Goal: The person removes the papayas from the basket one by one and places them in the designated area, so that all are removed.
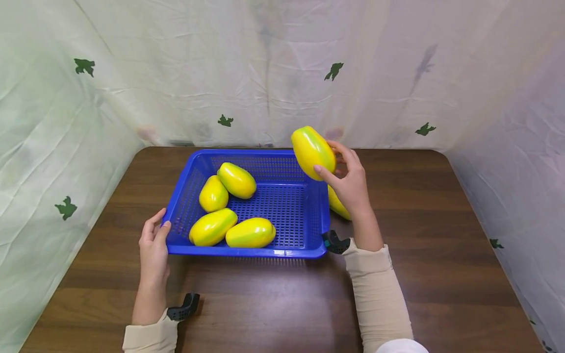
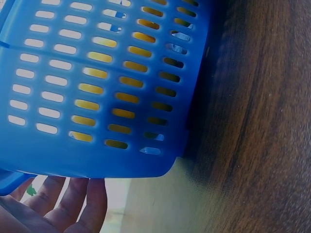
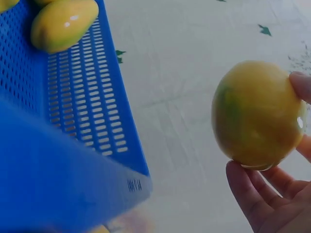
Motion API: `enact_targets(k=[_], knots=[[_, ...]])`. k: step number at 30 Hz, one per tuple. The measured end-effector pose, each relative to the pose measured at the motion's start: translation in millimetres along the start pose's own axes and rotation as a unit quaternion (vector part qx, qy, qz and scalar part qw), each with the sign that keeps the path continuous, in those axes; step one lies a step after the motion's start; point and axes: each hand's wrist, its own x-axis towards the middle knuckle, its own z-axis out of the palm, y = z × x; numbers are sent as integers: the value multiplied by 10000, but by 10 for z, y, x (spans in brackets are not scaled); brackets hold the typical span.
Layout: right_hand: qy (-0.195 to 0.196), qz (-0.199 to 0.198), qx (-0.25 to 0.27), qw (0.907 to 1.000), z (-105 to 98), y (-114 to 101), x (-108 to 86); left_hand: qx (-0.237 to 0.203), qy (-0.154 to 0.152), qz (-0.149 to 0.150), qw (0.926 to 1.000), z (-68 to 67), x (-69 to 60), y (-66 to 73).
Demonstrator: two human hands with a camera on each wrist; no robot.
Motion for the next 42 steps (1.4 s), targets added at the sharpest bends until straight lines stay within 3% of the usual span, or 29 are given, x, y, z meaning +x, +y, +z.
enact_targets(k=[8, 23, 31, 42], knots=[[323, 330, -38, 9989, -194, 284, -71, 3, -28, 64, 10000, -6, -2, -8], [688, 927, -1123, 9869, -516, 863, -266, -98, 5, 72, 9999, 2, 3, -9], [508, 1386, -1642, 9753, -650, 1111, -430, -200, 10, 101, 9997, 9, -12, 20], [369, 1567, -1925, 9680, -688, 1261, -571, -109, 35, 15, 9999, 4, 2, 3]])
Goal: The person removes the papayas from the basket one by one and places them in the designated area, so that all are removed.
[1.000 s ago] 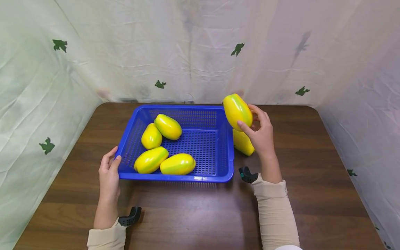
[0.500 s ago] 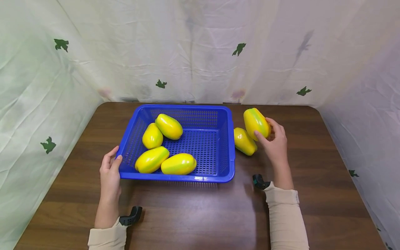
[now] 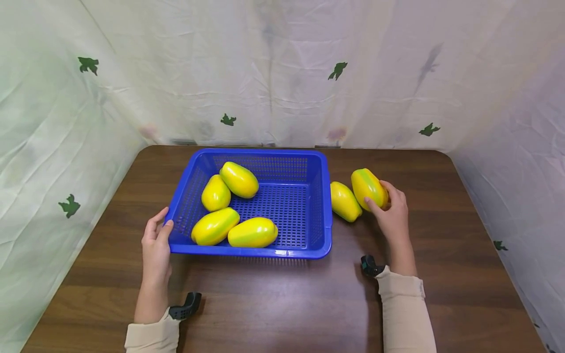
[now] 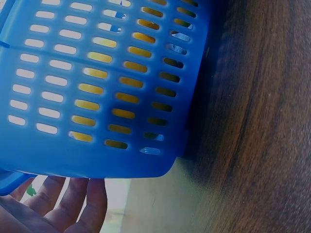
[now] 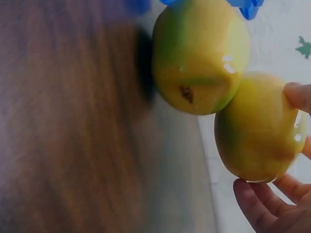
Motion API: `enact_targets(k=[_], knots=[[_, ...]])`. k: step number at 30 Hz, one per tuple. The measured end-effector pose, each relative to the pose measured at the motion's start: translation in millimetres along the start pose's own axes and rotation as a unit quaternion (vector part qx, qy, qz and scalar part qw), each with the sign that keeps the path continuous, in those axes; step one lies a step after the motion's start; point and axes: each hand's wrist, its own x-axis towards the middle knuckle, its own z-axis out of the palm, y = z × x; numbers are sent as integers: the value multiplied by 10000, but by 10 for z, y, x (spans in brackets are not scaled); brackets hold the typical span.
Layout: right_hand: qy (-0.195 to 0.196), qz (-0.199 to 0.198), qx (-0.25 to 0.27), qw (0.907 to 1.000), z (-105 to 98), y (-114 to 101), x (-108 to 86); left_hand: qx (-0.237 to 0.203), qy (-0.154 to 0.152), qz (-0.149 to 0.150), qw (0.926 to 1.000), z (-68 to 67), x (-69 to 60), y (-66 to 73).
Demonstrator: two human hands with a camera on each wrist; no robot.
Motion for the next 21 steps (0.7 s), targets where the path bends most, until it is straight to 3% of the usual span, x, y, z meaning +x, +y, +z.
enact_targets(k=[12, 21], knots=[[-168, 92, -107, 9998, 49, 181, -71, -24, -16, 63, 10000, 2, 4, -18], [-230, 107, 72, 9997, 61, 188, -80, -69, -1, 83, 9999, 2, 9, -17]])
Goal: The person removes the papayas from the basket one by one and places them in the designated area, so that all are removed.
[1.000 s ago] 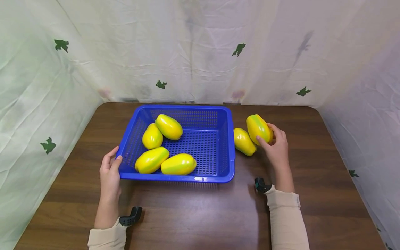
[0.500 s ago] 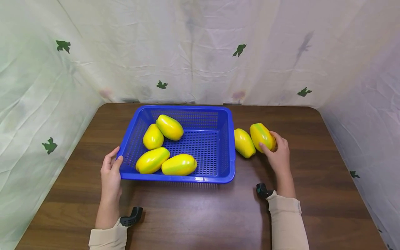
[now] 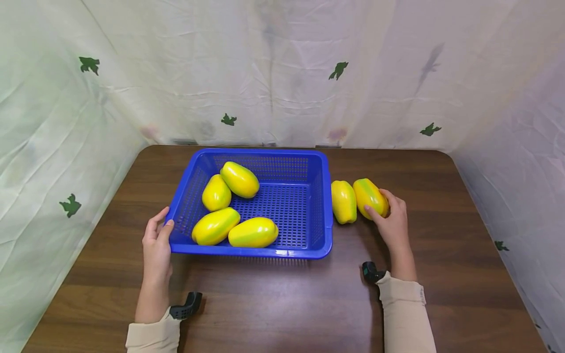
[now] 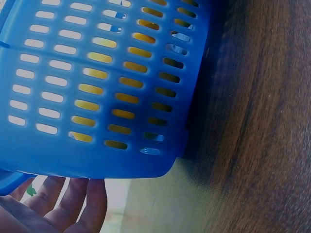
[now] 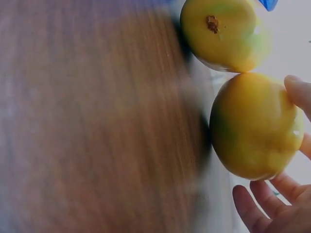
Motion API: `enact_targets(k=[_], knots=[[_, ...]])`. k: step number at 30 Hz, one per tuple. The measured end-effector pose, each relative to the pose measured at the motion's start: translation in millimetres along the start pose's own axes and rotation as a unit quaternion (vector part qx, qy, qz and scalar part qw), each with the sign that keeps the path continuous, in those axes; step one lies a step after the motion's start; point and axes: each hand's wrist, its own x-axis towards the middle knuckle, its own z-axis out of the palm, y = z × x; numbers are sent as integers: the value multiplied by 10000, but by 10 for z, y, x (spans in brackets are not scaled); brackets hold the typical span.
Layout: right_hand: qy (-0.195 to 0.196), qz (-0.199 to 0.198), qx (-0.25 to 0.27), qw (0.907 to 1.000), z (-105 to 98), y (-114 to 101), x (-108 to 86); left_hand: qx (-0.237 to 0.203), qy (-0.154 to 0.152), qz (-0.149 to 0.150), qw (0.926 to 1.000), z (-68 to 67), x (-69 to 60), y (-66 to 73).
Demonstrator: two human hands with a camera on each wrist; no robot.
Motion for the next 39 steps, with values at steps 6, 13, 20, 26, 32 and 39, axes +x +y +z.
enact_targets(k=[6, 13, 20, 26, 32, 39], knots=[[-39, -48, 154, 9999, -11, -30, -4, 11, -17, -25, 10000, -2, 0, 5], [117, -163, 347, 9992, -47, -106, 12, 32, -40, -43, 10000, -1, -2, 9], [278, -302, 321, 9986, -114, -254, 29, 51, -31, -29, 10000, 2, 2, 9], [312, -659, 261, 9970, -186, -436, 83, 52, -81, -7, 10000, 0, 4, 2], [421, -1067, 246, 9931, -223, -631, 125, 6, -71, -3, 10000, -1, 0, 3], [488, -1540, 223, 9866, -216, -863, 160, -9, -45, -23, 10000, -2, -7, 4]])
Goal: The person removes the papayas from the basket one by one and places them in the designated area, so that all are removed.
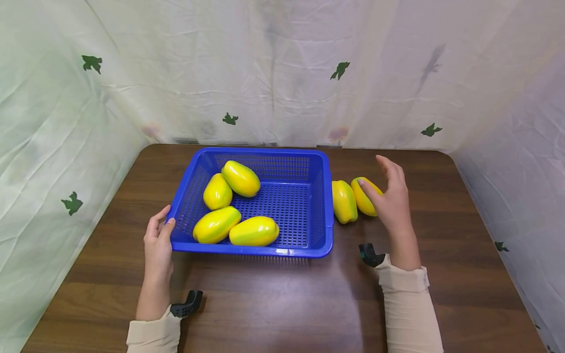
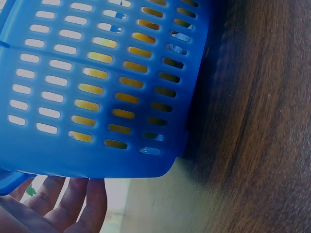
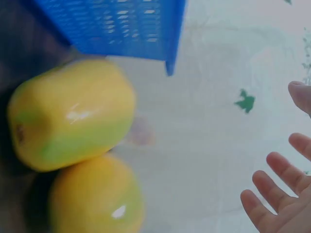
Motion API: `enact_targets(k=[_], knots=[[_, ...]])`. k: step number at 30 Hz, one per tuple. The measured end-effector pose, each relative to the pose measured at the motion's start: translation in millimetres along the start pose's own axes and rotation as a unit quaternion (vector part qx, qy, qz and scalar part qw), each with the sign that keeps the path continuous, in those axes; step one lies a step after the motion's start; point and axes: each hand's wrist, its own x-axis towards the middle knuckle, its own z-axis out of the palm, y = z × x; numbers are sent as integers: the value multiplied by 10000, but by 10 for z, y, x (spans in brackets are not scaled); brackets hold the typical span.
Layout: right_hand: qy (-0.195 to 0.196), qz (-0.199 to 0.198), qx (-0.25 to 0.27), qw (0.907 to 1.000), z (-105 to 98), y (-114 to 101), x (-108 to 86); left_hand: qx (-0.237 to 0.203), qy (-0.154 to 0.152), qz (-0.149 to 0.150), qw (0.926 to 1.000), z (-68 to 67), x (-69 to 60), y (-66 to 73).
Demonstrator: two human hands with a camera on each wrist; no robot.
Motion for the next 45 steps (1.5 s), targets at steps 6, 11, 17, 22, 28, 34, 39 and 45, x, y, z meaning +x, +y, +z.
enact_targets(k=[6, 11, 17, 22, 28, 34, 39, 45], knots=[[-13, -443, 92, 9990, 33, -217, 127, 8, 7, 22, 10000, -7, -11, -1], [-83, -867, 295, 9958, 107, -419, 224, 15, 26, 19, 10000, -5, -12, 2], [-370, -1184, 400, 9915, 228, -642, 302, 86, -13, -2, 10000, 0, -12, 3], [-721, -1625, 345, 9835, 377, -781, 376, 145, -16, -36, 9999, -1, -14, 1], [-1471, -1708, 371, 9736, 633, -868, 451, 172, 19, -58, 9998, -2, -18, -2], [-2296, -1459, 380, 9615, 862, -847, 500, 223, 12, -66, 9997, -1, -18, -15], [-2824, -1381, 517, 9479, 1007, -841, 488, 170, 55, -26, 9998, -1, -8, -17], [-3667, -1150, 506, 9218, 1189, -842, 434, 165, 98, -19, 9998, 5, -1, -8]])
